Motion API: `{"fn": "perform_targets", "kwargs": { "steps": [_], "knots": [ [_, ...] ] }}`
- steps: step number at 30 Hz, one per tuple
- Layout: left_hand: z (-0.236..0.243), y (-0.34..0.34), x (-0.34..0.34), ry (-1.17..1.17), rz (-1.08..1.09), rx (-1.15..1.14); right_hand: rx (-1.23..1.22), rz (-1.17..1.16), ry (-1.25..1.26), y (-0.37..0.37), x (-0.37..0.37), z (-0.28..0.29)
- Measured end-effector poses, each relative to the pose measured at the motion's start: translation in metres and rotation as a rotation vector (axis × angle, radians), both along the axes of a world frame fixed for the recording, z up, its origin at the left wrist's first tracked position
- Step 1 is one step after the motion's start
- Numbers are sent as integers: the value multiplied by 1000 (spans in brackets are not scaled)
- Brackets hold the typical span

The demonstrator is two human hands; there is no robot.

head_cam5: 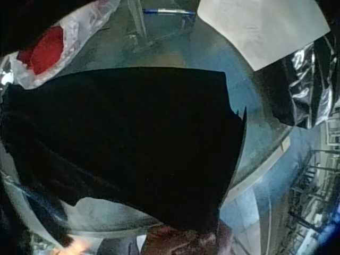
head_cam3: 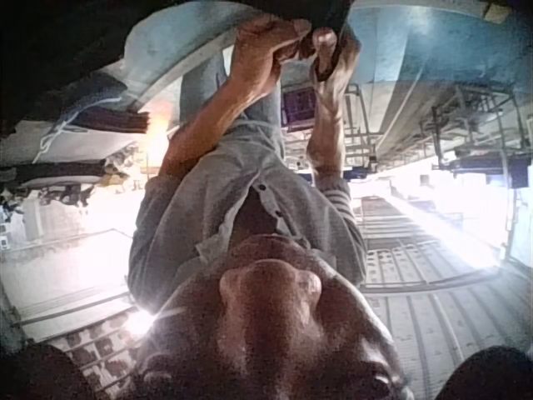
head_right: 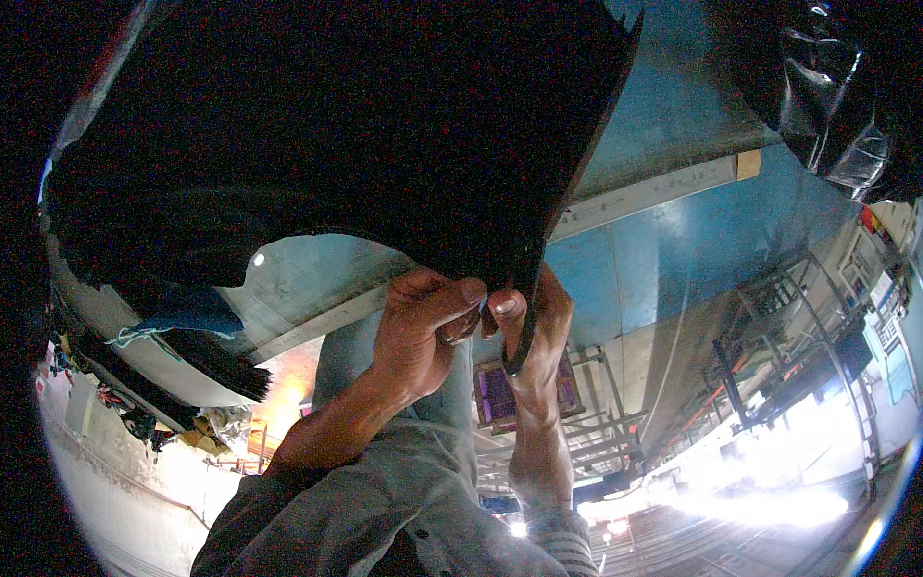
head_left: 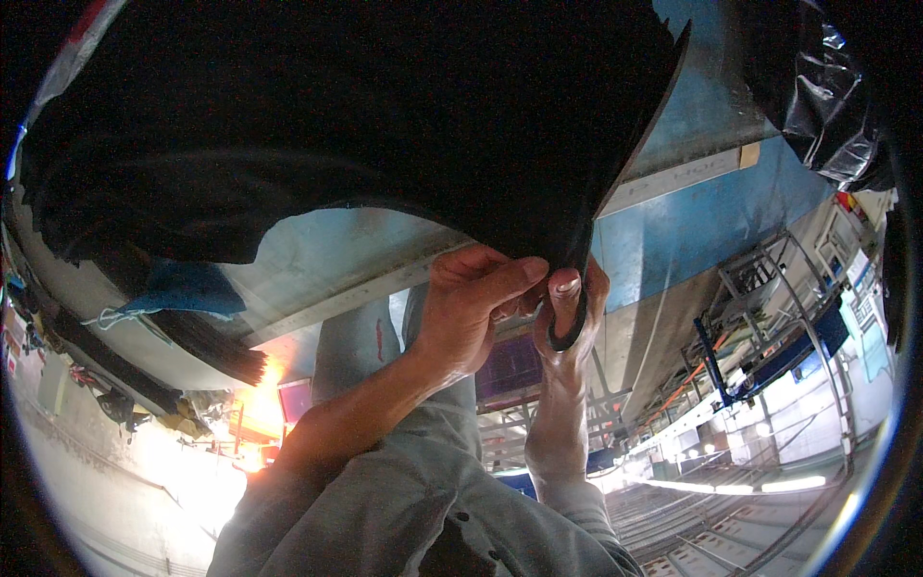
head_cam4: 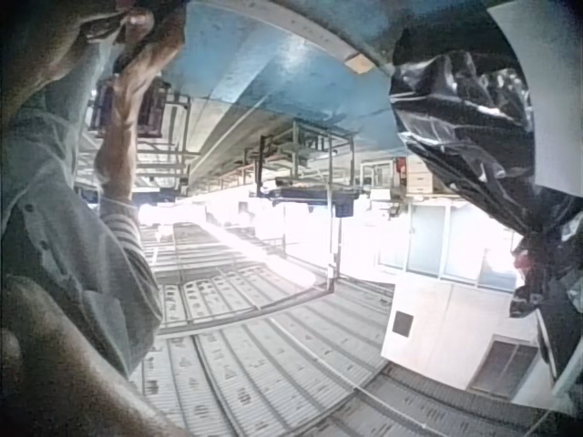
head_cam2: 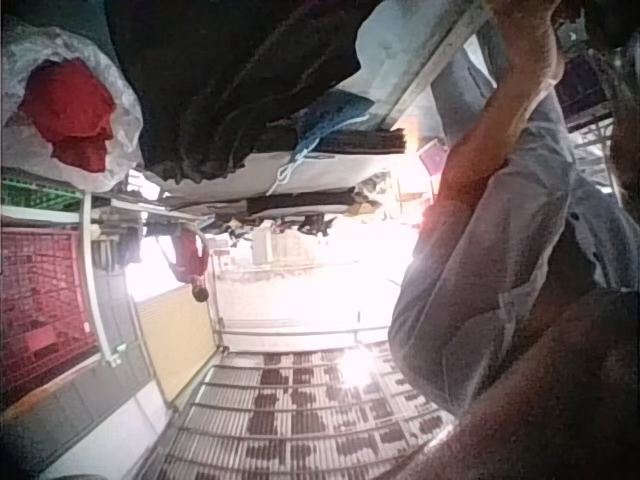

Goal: The person uses large shears to cut a piece of black fabric on a table. After cutting, the person picks up the fabric, unfolds it, and places it on a metal rack alongside other similar pieces.

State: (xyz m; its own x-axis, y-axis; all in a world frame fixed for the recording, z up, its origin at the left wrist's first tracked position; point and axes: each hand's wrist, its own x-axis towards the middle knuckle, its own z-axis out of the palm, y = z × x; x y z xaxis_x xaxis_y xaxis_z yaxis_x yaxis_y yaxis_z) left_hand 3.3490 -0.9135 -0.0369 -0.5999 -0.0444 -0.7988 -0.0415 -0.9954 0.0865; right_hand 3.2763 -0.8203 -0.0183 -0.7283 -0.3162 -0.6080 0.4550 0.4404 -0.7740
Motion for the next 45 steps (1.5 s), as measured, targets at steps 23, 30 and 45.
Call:
{"fn": "perform_targets", "kwargs": {
  "steps": [23,30,45],
  "knots": [
    [0,-1,0,8,-29,-19,3,-139,-117,4,6,-7],
    [-2,0,2,16,-3,-23,-26,-158,-153,6,6,-8],
    [5,-3,-1,-49,-69,-25,-218,-8,-8,26,3,-20]
  ]
}}
